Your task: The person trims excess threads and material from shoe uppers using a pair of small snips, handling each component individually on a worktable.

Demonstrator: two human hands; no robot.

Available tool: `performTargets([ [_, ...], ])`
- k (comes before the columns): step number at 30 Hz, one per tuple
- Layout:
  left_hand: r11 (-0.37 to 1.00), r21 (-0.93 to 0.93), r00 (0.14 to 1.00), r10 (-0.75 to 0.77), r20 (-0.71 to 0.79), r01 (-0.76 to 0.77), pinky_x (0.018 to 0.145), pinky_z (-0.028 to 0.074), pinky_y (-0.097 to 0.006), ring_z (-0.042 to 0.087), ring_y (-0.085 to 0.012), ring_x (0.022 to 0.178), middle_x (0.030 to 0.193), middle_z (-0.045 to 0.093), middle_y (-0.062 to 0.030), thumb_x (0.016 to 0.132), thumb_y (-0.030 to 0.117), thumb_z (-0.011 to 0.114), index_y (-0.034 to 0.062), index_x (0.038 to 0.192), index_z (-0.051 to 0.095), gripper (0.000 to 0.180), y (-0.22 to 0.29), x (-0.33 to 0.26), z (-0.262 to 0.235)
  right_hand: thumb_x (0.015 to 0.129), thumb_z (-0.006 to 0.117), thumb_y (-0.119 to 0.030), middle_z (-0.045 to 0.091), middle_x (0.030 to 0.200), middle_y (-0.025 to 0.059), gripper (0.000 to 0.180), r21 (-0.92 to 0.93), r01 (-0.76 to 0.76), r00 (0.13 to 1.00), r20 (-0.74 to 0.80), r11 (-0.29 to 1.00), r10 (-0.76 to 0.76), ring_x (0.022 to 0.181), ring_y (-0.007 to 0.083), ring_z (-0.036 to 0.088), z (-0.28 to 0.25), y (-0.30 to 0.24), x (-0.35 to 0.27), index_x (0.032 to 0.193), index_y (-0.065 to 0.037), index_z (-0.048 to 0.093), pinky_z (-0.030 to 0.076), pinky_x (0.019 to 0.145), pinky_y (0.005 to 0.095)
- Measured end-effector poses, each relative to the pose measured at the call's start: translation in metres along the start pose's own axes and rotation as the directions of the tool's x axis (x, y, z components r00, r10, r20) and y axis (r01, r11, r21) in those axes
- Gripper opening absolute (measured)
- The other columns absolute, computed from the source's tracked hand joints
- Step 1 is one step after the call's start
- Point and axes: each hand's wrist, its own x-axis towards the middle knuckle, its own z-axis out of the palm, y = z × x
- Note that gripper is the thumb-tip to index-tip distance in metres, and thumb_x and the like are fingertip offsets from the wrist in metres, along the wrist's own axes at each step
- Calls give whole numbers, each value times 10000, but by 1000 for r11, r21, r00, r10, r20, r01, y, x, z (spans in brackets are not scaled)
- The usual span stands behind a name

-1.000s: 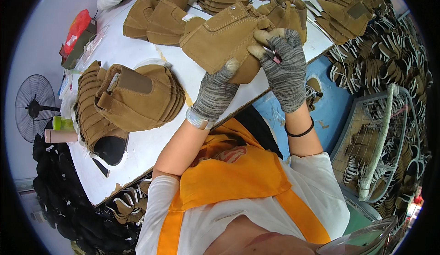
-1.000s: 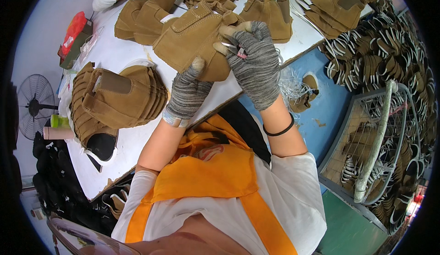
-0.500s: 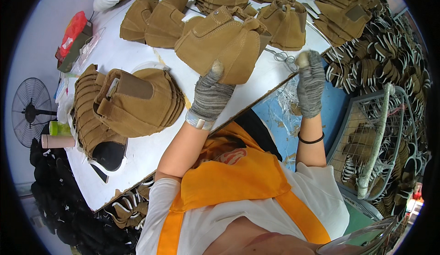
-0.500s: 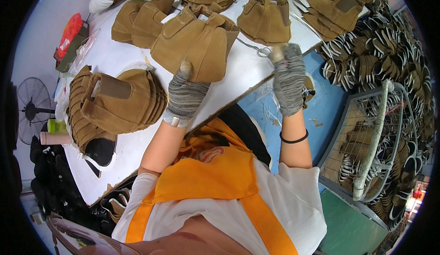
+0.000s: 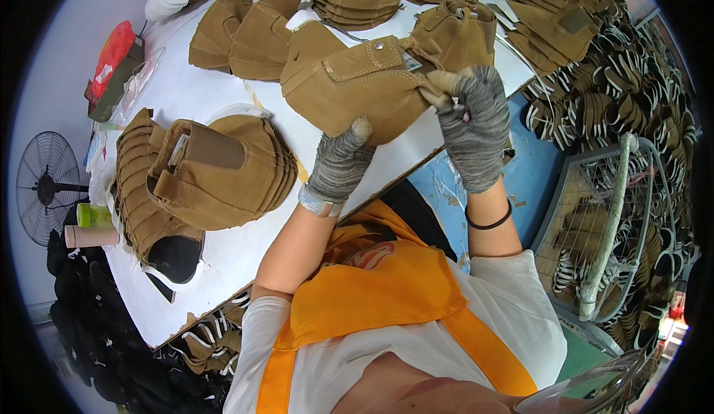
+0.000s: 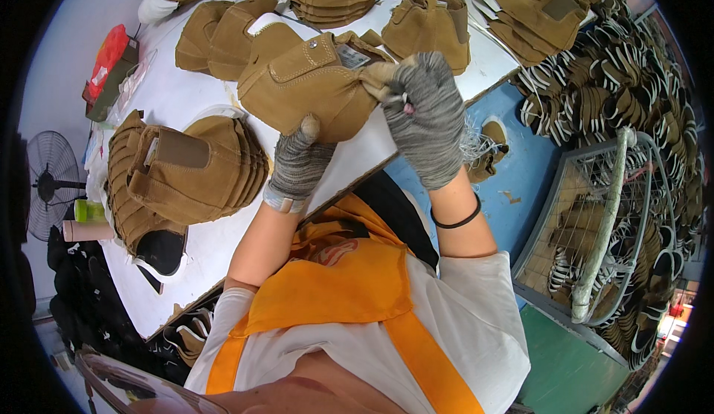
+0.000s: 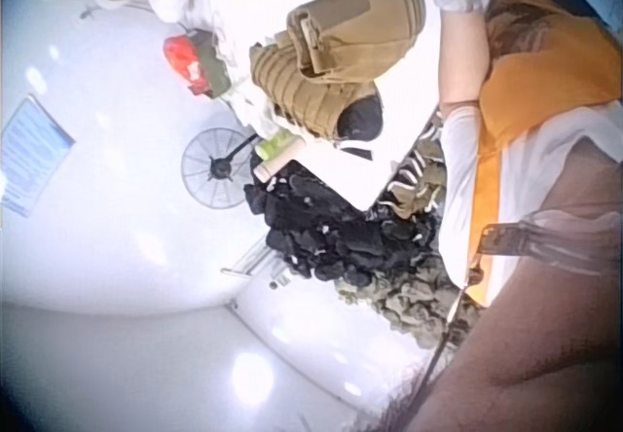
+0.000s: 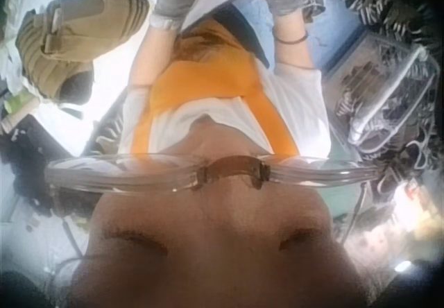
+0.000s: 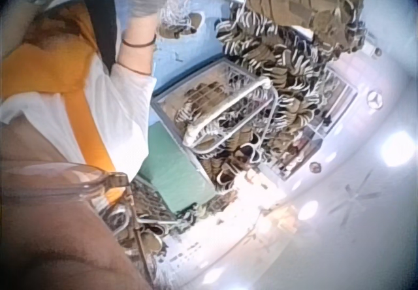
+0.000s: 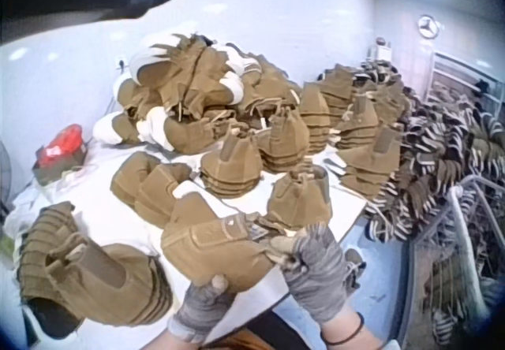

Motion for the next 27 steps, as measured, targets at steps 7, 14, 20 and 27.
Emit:
performTargets([
  [7,964,-262,999,32,-34,-40,1072,367,-429,432,-281,1249,1332,443,-109,860,303,654,44,1359,344,642,-12,12,-12,628,740,-104,548,813,57,313,-94,338,932,-106,936,-347,682,230,572,46,-26,-22,923,-134,640,493,580,327],
  [14,901,-434,997,-51,-56,21,1069,363,-424,427,-291,1249,1365,411,-151,895,318,611,16,1375,323,636,-11,9,-13,683,756,-51,567,812,62,246,-18,395,906,-157,919,-393,690,230,559,67,-20,-19,906,-105,664,469,613,309],
  [20,865,-498,987,-130,-95,66,1051,390,-432,449,-307,1224,1353,416,-173,918,341,565,3,1362,338,602,-11,6,-18,666,771,-66,545,771,53,243,-55,405,899,-157,912,-409,687,233,554,74,-27,-17,869,-142,660,464,605,328],
  [27,885,-460,994,-102,-40,73,1012,414,-439,473,-317,1189,1297,472,-172,904,398,565,3,1352,334,641,2,7,-13,682,760,-103,465,673,33,172,-58,374,927,1,926,-374,618,209,514,85,-14,-30,797,-172,653,427,539,317],
])
